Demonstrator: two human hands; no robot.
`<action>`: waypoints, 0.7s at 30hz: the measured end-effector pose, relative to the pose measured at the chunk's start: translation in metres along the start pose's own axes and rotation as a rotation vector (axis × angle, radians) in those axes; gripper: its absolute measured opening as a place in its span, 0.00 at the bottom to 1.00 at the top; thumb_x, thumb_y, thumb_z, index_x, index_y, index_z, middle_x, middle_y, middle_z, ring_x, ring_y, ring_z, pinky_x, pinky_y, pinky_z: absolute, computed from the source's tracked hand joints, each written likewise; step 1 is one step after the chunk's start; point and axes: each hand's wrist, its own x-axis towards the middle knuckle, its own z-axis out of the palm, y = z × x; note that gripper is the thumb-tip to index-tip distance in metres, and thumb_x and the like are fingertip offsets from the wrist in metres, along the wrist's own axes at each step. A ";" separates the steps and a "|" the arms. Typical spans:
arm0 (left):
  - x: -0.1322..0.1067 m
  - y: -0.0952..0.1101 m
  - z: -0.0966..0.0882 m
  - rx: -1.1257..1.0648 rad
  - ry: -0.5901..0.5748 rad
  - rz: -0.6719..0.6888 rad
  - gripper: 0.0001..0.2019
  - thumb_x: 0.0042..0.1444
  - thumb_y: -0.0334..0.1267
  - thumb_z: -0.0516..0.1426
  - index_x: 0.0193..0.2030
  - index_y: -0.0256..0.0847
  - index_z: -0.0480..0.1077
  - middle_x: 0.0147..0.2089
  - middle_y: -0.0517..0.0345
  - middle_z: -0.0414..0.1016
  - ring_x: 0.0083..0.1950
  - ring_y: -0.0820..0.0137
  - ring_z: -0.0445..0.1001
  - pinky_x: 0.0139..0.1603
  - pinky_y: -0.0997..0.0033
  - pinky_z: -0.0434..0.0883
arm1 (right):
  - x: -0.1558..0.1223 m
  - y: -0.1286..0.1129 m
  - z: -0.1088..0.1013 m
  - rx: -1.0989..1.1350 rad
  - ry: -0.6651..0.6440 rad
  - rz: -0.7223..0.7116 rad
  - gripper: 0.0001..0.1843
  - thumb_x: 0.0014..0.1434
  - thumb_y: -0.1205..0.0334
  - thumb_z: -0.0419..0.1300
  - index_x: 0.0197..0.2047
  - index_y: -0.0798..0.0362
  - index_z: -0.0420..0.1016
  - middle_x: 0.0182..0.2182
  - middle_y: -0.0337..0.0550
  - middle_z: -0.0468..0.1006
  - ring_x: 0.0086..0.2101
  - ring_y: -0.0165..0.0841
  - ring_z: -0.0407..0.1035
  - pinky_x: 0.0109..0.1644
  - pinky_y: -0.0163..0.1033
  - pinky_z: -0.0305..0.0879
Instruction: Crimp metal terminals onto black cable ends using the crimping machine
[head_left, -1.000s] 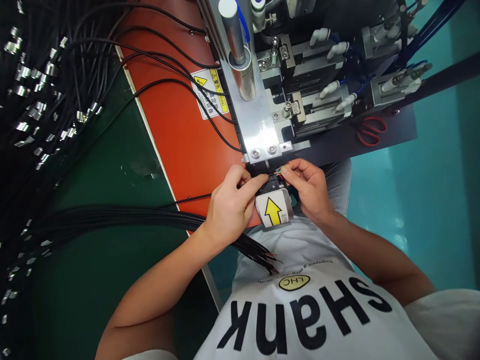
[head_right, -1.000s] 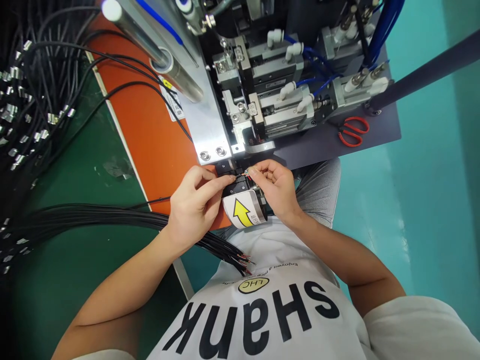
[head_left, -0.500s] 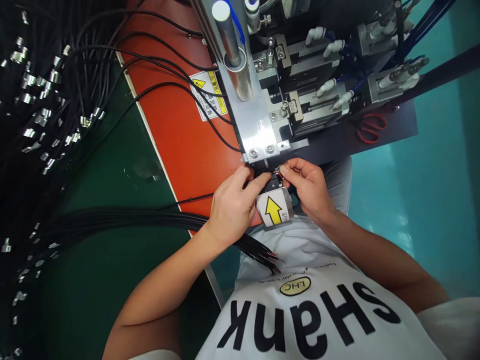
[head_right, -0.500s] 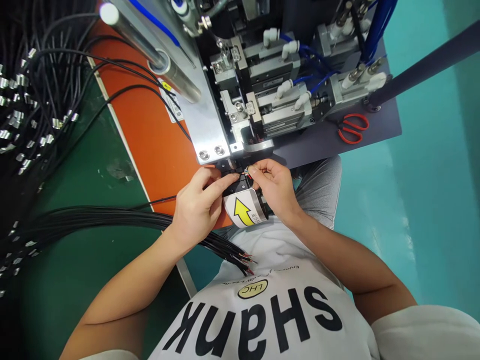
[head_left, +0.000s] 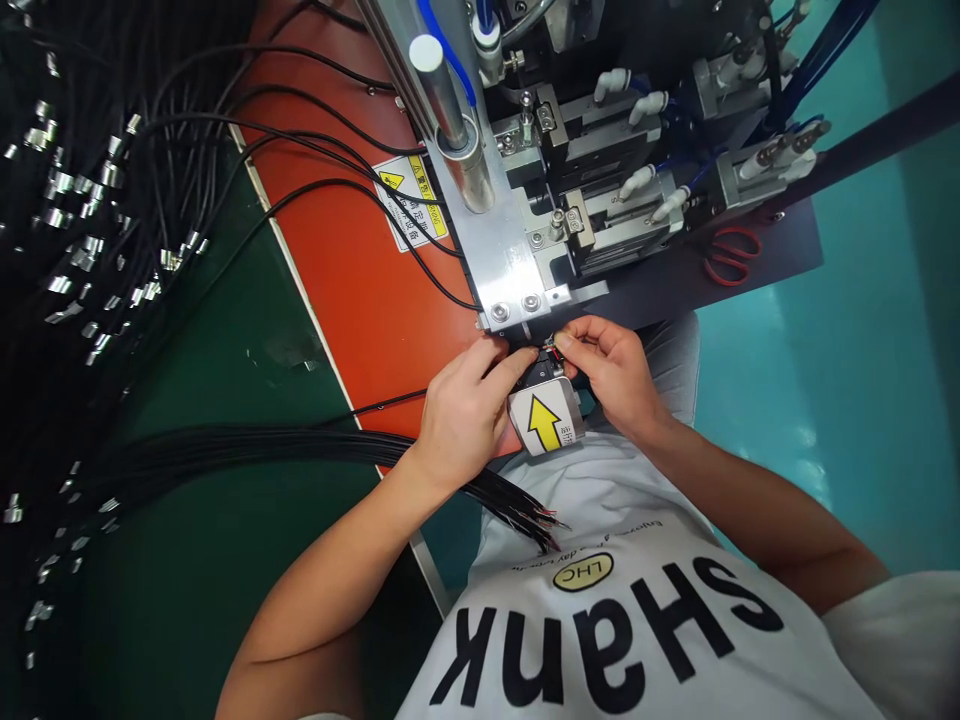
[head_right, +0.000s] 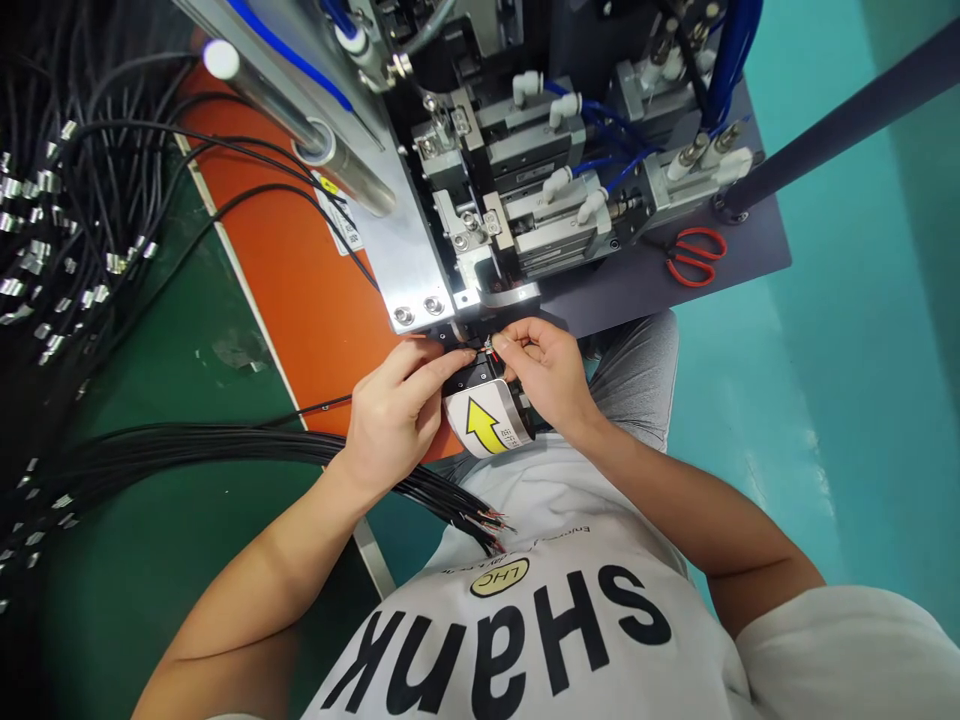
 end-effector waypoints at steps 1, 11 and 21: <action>0.000 0.000 0.000 0.004 0.001 -0.001 0.17 0.66 0.29 0.46 0.52 0.38 0.74 0.42 0.48 0.72 0.43 0.67 0.73 0.39 0.70 0.72 | 0.000 0.000 0.000 -0.006 -0.001 -0.004 0.10 0.57 0.56 0.66 0.31 0.53 0.73 0.22 0.33 0.69 0.23 0.26 0.63 0.31 0.35 0.59; 0.001 0.002 0.001 0.042 -0.016 -0.015 0.18 0.66 0.29 0.46 0.53 0.39 0.73 0.43 0.48 0.72 0.43 0.67 0.72 0.38 0.69 0.72 | 0.006 -0.003 -0.005 0.115 -0.143 0.195 0.12 0.56 0.55 0.66 0.29 0.54 0.73 0.19 0.33 0.68 0.22 0.25 0.60 0.30 0.34 0.57; 0.000 0.001 0.001 0.019 -0.007 -0.009 0.17 0.66 0.30 0.46 0.53 0.39 0.73 0.43 0.47 0.72 0.43 0.67 0.73 0.39 0.69 0.72 | 0.002 -0.002 0.002 -0.319 0.073 -0.311 0.07 0.59 0.58 0.64 0.34 0.52 0.76 0.29 0.38 0.73 0.26 0.27 0.63 0.32 0.37 0.61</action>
